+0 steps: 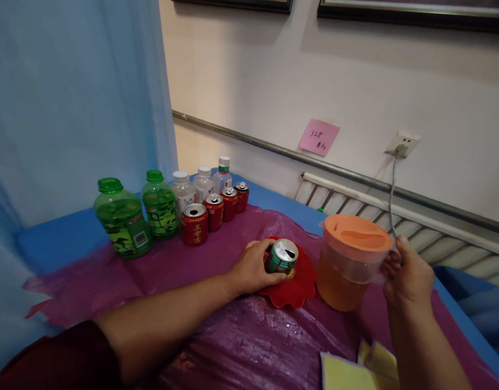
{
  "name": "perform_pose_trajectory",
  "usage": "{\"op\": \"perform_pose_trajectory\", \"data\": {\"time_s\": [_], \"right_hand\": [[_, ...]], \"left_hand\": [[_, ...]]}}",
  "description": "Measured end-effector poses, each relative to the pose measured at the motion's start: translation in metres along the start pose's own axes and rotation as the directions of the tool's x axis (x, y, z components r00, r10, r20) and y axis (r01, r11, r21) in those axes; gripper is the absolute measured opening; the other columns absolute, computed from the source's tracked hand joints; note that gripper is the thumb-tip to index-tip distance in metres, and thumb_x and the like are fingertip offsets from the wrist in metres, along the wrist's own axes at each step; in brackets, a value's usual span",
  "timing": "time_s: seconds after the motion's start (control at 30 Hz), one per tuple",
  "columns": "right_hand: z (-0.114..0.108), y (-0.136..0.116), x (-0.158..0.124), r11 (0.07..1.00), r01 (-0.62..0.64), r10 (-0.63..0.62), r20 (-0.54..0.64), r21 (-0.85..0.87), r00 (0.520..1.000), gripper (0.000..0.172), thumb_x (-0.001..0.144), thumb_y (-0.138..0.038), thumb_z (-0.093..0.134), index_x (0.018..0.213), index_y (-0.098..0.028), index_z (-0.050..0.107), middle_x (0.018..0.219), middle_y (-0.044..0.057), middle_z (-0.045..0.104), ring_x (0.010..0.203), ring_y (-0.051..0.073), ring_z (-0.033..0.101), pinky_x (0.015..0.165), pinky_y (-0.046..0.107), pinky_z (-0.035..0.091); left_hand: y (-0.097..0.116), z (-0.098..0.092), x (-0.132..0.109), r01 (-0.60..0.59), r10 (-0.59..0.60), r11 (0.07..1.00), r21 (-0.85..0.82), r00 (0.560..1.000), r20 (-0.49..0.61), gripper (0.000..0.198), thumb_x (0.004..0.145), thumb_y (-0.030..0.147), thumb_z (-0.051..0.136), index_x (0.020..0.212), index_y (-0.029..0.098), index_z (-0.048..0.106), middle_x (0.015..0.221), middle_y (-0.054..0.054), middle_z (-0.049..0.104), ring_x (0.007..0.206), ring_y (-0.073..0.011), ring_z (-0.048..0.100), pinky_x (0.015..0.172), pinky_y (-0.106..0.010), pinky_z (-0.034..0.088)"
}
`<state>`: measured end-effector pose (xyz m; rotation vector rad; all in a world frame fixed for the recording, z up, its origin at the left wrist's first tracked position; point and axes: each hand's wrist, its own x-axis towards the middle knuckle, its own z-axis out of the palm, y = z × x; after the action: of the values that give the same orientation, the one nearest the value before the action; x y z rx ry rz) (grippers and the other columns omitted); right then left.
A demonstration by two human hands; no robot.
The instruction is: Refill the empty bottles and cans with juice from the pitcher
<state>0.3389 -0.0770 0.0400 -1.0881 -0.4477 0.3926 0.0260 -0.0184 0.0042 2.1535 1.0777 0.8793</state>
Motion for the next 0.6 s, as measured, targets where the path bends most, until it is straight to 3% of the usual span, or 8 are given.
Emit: {"op": "perform_pose_trajectory", "data": {"time_s": [0.27,0.6], "right_hand": [[0.0,-0.002,0.005,1.0,-0.014,0.014,0.002,-0.023,1.0,0.042,0.066,-0.048,0.079,0.065,-0.02,0.048,0.049,-0.011,0.041,0.038,0.004,0.032,0.035,0.017,0.023],[-0.01,0.004,0.018,0.961,0.195,-0.198,0.008,-0.198,0.98,0.035,0.073,-0.044,0.067,0.059,-0.023,0.043,0.052,-0.009,0.035,0.048,0.008,0.031,0.041,0.022,0.023]], "left_hand": [[-0.001,0.001,0.001,-0.066,0.068,0.997,-0.04,0.997,0.039,0.063,0.063,0.033,0.088,0.12,0.022,0.063,0.124,-0.007,0.072,0.116,-0.0309,0.065,0.109,-0.046,0.045],[-0.006,0.001,0.001,-0.063,0.062,0.998,0.002,0.997,0.053,0.07,0.061,0.023,0.088,0.126,0.022,0.061,0.128,-0.007,0.07,0.122,-0.0315,0.062,0.112,-0.047,0.041]]}}
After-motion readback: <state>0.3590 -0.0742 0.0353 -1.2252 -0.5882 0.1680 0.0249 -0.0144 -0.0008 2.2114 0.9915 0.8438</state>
